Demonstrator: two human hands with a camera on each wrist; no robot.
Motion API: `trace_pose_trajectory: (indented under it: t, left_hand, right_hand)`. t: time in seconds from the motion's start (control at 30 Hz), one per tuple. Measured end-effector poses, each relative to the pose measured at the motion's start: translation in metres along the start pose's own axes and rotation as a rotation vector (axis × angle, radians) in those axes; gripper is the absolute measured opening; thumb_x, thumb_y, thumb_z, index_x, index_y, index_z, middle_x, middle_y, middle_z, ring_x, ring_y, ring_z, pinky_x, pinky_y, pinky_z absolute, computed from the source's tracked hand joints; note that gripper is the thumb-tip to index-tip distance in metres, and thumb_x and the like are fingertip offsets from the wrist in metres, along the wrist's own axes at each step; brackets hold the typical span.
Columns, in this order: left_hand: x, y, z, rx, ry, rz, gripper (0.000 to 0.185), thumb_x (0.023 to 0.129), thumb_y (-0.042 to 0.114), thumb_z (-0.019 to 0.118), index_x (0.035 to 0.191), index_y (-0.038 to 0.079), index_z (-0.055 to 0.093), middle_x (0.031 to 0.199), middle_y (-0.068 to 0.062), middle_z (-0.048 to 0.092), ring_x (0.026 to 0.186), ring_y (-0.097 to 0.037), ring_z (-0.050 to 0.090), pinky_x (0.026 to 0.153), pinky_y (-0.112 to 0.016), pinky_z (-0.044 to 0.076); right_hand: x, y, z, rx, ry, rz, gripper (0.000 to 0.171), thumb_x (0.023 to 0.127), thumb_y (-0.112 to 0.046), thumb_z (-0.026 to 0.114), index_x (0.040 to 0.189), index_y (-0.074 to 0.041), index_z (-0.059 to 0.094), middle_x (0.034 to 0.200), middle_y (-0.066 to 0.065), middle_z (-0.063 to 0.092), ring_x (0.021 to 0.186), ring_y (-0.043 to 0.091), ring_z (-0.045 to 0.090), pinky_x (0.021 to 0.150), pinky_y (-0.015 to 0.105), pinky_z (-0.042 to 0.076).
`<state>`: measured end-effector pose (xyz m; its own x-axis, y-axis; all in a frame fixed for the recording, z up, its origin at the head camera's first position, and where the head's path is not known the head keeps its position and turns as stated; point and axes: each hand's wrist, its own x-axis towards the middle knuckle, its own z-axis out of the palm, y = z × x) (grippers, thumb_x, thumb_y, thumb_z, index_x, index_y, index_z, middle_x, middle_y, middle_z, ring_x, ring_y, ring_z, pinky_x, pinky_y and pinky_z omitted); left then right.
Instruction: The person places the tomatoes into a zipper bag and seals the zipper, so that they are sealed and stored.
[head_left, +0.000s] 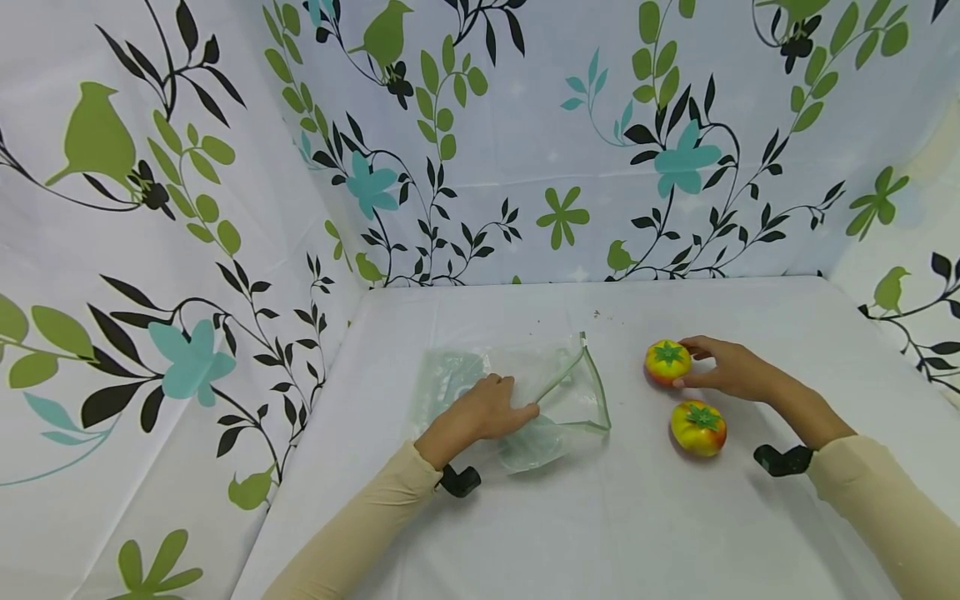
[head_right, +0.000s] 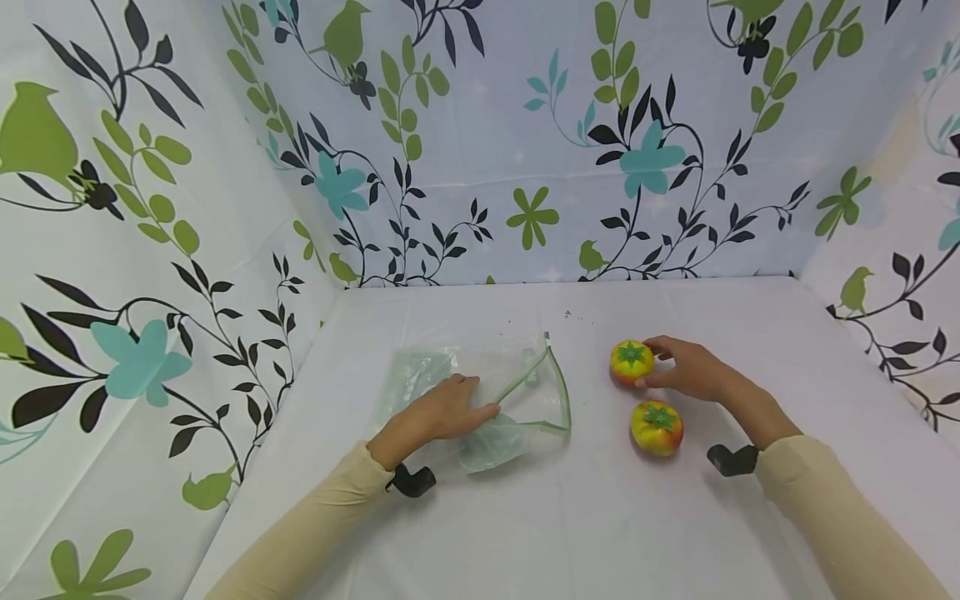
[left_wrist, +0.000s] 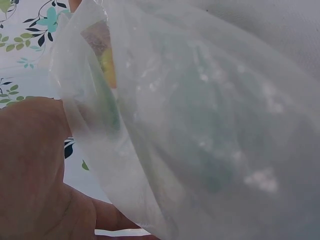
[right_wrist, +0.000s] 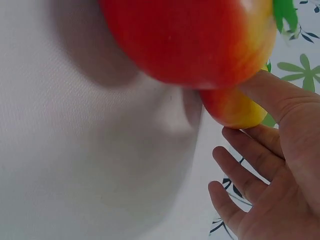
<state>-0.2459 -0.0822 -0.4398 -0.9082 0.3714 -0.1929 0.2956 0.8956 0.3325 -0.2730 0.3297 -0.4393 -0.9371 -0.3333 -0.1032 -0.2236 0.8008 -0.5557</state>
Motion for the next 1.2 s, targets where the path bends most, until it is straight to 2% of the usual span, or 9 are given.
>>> trace_pose_trajectory:
  t: [0.47,0.67,0.9,1.2]
  left_hand:
    - [0.001,-0.001,0.002,-0.031,-0.008,-0.008,0.082,0.091,0.06,0.043,0.149,0.002,0.044,0.144,-0.018,0.047,0.129,-0.03,0.047,0.1,-0.047,0.042]
    - [0.002,-0.002,0.002,-0.037,-0.016,-0.014,0.085,0.091,0.062,0.041,0.151,0.002,0.042,0.145,-0.017,0.046,0.13,-0.031,0.046,0.101,-0.047,0.042]
    - [0.002,-0.003,0.001,-0.056,-0.027,-0.012,0.085,0.092,0.064,0.041,0.152,0.003,0.04,0.149,-0.017,0.042,0.133,-0.032,0.044,0.101,-0.048,0.041]
    - [0.002,-0.002,0.002,-0.047,-0.029,-0.028,0.086,0.092,0.065,0.04,0.152,0.004,0.04,0.149,-0.016,0.042,0.135,-0.031,0.043,0.103,-0.047,0.04]
  right_hand:
    - [-0.005,-0.038,0.008,0.032,0.022,-0.109,0.075,0.088,-0.045,0.076,0.143,-0.002,0.048,0.132,0.02,0.057,0.122,0.043,0.05,0.094,0.062,0.045]
    - [-0.007,-0.055,0.013,0.058,-0.001,-0.125,0.073,0.087,-0.041,0.078,0.143,-0.006,0.049,0.131,0.018,0.057,0.121,0.041,0.051,0.085,0.051,0.054]
    - [-0.002,-0.072,0.028,0.035,-0.014,-0.18,0.071,0.087,-0.042,0.078,0.143,-0.006,0.051,0.127,0.011,0.06,0.117,0.033,0.054,0.094,0.055,0.047]
    - [0.009,-0.085,0.048,0.036,-0.052,-0.238,0.068,0.086,-0.04,0.08,0.14,-0.008,0.054,0.127,0.005,0.06,0.11,0.026,0.056,0.091,0.047,0.05]
